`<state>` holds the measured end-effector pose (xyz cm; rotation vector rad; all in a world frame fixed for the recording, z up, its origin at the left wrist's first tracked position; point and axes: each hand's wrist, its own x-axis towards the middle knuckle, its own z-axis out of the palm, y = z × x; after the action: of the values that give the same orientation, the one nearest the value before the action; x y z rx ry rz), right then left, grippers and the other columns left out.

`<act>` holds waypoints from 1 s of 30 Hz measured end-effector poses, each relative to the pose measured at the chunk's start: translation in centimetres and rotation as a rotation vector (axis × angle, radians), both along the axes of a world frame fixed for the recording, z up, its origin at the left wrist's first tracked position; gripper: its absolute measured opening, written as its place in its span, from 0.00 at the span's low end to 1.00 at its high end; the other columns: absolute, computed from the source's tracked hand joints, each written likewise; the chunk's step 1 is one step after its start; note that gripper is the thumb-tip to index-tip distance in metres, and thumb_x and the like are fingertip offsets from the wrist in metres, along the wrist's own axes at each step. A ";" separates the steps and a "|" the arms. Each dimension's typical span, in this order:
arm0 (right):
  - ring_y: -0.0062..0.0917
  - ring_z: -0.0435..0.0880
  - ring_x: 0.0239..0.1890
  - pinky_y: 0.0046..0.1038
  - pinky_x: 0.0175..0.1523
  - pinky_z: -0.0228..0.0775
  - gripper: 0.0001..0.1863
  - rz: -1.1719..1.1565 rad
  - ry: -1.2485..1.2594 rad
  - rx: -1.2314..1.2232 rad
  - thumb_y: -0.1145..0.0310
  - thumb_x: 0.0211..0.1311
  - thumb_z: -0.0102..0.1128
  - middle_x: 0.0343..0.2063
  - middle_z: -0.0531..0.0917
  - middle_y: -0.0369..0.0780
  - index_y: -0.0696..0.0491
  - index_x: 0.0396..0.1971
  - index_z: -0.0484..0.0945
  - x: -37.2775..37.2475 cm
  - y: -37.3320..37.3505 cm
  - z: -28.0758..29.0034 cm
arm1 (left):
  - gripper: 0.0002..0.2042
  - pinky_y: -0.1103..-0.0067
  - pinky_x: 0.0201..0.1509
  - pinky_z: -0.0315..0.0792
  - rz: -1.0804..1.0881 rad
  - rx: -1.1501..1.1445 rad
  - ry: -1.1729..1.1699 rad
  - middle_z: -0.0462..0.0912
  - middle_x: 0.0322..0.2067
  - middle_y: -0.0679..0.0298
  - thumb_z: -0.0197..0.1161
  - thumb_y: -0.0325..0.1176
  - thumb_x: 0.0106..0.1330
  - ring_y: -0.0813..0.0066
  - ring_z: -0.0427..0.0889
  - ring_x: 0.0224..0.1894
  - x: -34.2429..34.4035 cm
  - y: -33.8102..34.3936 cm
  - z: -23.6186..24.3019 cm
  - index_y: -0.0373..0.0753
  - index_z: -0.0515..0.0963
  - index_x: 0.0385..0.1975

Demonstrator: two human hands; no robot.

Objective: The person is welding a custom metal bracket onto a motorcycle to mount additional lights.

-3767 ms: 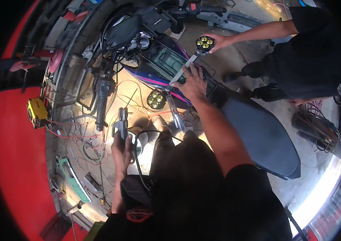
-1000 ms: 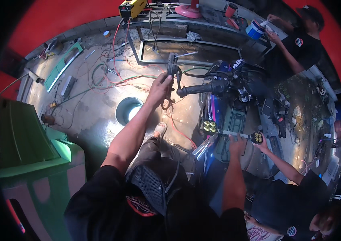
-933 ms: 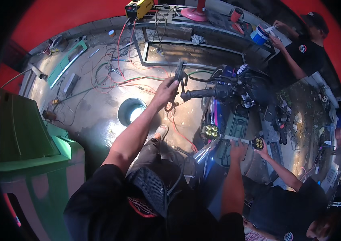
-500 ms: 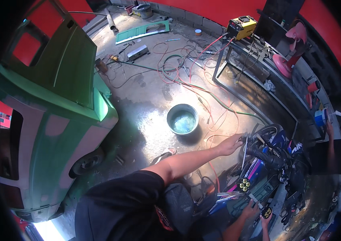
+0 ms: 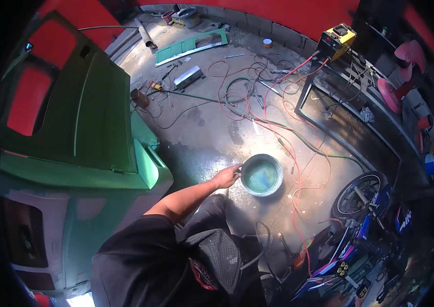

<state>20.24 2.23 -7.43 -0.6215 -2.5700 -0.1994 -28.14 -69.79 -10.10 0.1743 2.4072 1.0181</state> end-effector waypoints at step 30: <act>0.30 0.76 0.62 0.28 0.67 0.64 0.27 0.231 -0.980 -1.321 0.57 0.71 0.60 0.58 0.80 0.48 0.61 0.62 0.74 -112.1 -88.0 4.9 | 0.30 0.65 0.59 0.74 1.058 -0.201 -0.284 0.85 0.48 0.49 0.67 0.38 0.64 0.52 0.83 0.53 -44.6 -65.7 -5.0 0.35 0.69 0.64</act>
<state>-91.89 -85.72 -2.52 -0.7039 -3.3907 1.8030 -72.73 -135.49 -15.13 -1.3352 2.2529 1.0657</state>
